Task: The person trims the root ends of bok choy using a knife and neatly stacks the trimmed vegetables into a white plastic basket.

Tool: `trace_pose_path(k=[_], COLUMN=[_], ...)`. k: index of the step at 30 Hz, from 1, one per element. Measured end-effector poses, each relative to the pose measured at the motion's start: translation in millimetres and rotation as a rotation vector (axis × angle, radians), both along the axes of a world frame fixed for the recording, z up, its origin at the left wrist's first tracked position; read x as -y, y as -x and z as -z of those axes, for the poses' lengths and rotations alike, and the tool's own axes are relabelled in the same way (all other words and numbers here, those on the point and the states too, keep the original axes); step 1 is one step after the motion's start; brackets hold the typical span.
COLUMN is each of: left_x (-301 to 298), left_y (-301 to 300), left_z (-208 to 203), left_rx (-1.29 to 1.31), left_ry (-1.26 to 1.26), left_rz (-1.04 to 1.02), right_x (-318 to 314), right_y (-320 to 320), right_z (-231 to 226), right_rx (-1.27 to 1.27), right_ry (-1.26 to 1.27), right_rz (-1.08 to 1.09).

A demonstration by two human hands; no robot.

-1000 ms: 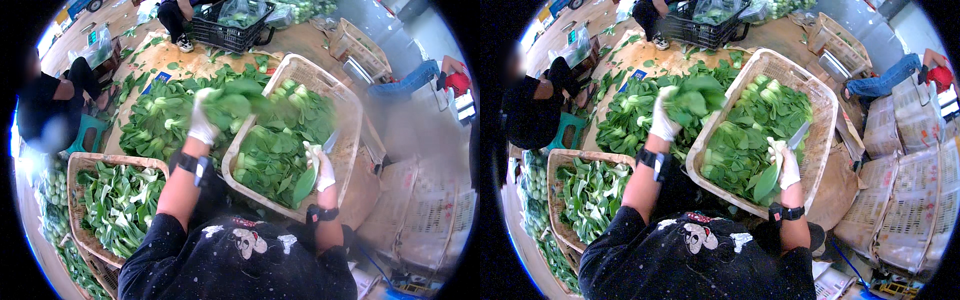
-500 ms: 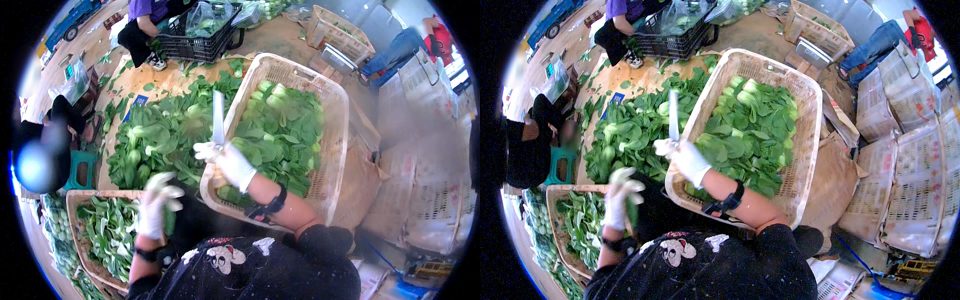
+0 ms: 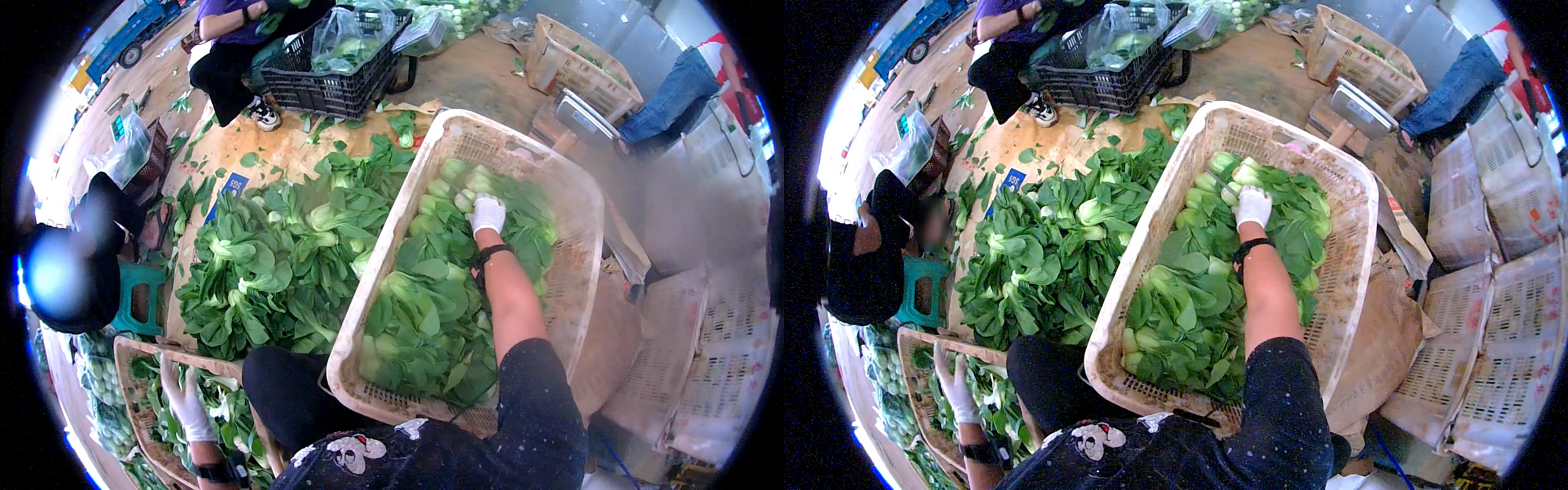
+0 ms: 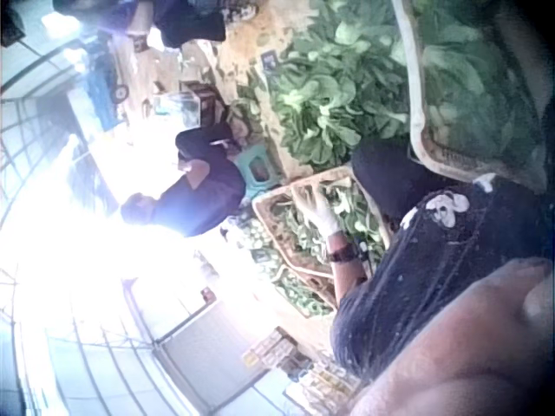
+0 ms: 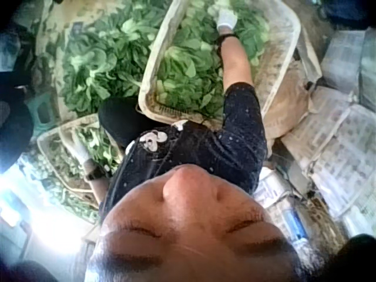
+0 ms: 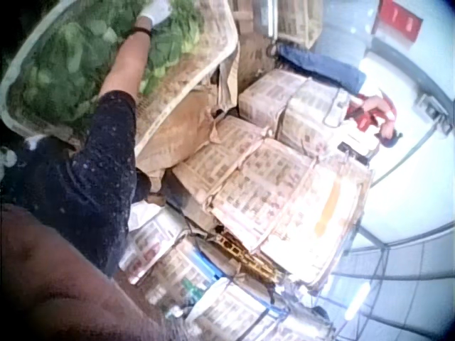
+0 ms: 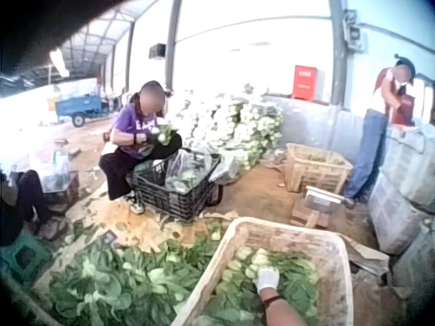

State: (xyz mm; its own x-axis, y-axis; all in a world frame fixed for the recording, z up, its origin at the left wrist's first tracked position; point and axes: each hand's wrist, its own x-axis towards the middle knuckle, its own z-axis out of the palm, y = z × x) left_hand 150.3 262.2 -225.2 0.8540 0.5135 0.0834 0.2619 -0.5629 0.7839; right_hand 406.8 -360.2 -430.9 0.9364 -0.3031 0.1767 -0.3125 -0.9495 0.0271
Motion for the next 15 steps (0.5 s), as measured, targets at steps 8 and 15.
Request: trace_pose_path(k=[8, 15], left_x=[166.7, 223.4], left_y=[-83.7, -96.3], left_z=[-32.0, -27.4], left_rx=[0.088, 0.037], left_ry=[0.187, 0.341], left_rz=[0.457, 0.715], right_x=[56.8, 21.0], right_y=[54.2, 142.0], right_z=[-42.3, -97.1], right_rx=[0.277, 0.258], right_ry=[-0.648, -1.552], right_rz=[-0.087, -0.071])
